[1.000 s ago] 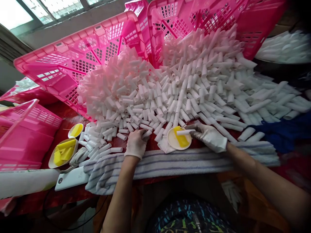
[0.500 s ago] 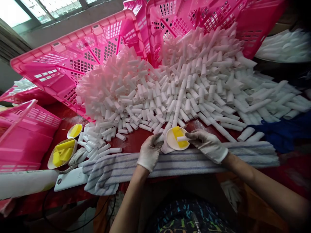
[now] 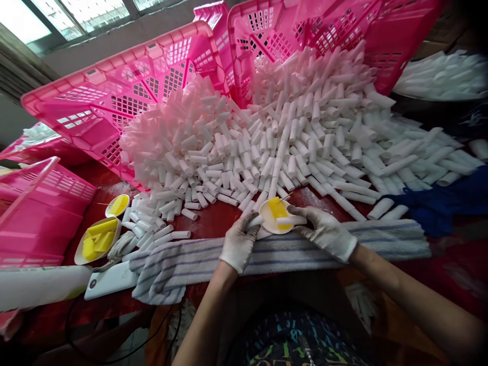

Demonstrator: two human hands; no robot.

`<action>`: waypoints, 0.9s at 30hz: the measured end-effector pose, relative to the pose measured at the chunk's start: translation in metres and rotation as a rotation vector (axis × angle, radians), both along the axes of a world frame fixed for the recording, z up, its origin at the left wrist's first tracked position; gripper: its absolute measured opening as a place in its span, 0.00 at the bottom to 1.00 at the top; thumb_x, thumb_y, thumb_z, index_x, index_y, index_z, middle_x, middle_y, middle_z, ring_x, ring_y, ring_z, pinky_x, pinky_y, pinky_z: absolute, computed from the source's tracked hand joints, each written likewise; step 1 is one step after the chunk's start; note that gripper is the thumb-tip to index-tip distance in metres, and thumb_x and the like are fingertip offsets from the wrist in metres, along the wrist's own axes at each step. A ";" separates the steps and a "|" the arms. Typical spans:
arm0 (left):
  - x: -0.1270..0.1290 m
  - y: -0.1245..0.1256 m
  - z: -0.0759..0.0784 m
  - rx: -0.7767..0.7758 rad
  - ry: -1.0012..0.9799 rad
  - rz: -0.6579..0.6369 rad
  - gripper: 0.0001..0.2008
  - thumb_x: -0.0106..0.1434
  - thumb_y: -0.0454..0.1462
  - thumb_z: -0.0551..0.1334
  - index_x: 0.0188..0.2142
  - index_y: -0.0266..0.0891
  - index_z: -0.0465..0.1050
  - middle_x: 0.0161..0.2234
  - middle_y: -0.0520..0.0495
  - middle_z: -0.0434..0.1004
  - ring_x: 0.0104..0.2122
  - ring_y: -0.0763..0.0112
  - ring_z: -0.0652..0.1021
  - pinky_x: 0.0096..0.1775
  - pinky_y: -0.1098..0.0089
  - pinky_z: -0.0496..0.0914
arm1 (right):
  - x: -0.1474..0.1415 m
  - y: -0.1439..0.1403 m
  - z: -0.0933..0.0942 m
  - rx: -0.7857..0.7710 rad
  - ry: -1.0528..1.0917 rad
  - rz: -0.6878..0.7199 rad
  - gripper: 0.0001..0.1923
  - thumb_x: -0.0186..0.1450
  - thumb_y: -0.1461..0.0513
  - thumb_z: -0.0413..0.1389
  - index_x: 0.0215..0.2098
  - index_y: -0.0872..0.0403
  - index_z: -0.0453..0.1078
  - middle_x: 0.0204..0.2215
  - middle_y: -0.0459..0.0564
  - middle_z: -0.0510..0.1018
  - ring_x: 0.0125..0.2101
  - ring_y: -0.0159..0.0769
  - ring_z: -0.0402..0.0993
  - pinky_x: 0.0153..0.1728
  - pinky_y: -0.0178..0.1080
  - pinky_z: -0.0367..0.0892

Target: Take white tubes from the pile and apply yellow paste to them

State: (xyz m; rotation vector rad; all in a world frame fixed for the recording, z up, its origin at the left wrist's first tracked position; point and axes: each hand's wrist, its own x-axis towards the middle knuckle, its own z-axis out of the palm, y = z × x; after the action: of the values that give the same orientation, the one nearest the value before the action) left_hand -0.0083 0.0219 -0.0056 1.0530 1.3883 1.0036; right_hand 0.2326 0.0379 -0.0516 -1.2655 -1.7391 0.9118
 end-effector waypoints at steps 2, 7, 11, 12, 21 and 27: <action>0.000 -0.001 0.003 -0.017 -0.017 0.001 0.17 0.59 0.37 0.68 0.48 0.35 0.79 0.53 0.39 0.81 0.52 0.60 0.80 0.59 0.60 0.71 | -0.002 -0.001 0.001 -0.030 0.021 -0.001 0.19 0.65 0.50 0.58 0.49 0.49 0.78 0.42 0.53 0.81 0.43 0.47 0.79 0.50 0.50 0.74; 0.002 -0.004 0.006 -0.020 0.037 -0.008 0.14 0.55 0.35 0.71 0.42 0.34 0.79 0.44 0.40 0.84 0.45 0.61 0.82 0.54 0.60 0.74 | -0.002 -0.013 0.018 -0.021 0.012 -0.023 0.16 0.59 0.46 0.64 0.30 0.49 0.79 0.33 0.50 0.78 0.35 0.42 0.76 0.41 0.45 0.74; 0.007 -0.008 0.006 -0.025 -0.046 -0.056 0.17 0.52 0.36 0.75 0.41 0.35 0.79 0.42 0.41 0.84 0.42 0.63 0.82 0.50 0.62 0.75 | -0.005 -0.023 0.037 -0.202 0.236 -0.102 0.22 0.57 0.41 0.64 0.36 0.49 0.77 0.38 0.52 0.81 0.36 0.40 0.78 0.38 0.41 0.76; 0.009 -0.009 0.007 -0.029 -0.076 -0.075 0.18 0.51 0.37 0.75 0.41 0.35 0.79 0.42 0.41 0.83 0.42 0.63 0.82 0.49 0.63 0.76 | -0.006 -0.024 0.041 -0.260 0.275 -0.113 0.24 0.56 0.40 0.64 0.38 0.49 0.77 0.37 0.52 0.81 0.34 0.39 0.78 0.35 0.40 0.76; 0.040 -0.032 0.017 -0.051 0.080 -0.262 0.24 0.62 0.57 0.62 0.27 0.39 0.75 0.23 0.49 0.74 0.24 0.72 0.70 0.28 0.70 0.67 | -0.013 -0.042 0.061 0.046 -0.060 -0.013 0.14 0.65 0.50 0.54 0.29 0.48 0.74 0.21 0.46 0.72 0.24 0.34 0.70 0.28 0.35 0.71; 0.080 -0.052 0.005 0.102 0.267 -0.240 0.20 0.67 0.52 0.57 0.27 0.44 0.78 0.26 0.44 0.78 0.28 0.64 0.76 0.36 0.65 0.70 | -0.016 -0.062 0.065 0.164 -0.215 -0.181 0.16 0.68 0.55 0.50 0.24 0.47 0.65 0.18 0.48 0.73 0.20 0.38 0.70 0.24 0.41 0.65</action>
State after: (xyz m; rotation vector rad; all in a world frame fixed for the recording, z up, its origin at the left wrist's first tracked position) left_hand 0.0721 -0.0302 -0.0004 1.4346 1.3919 0.7841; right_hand 0.2162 -0.0245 0.0131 -1.4254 -1.7878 0.5344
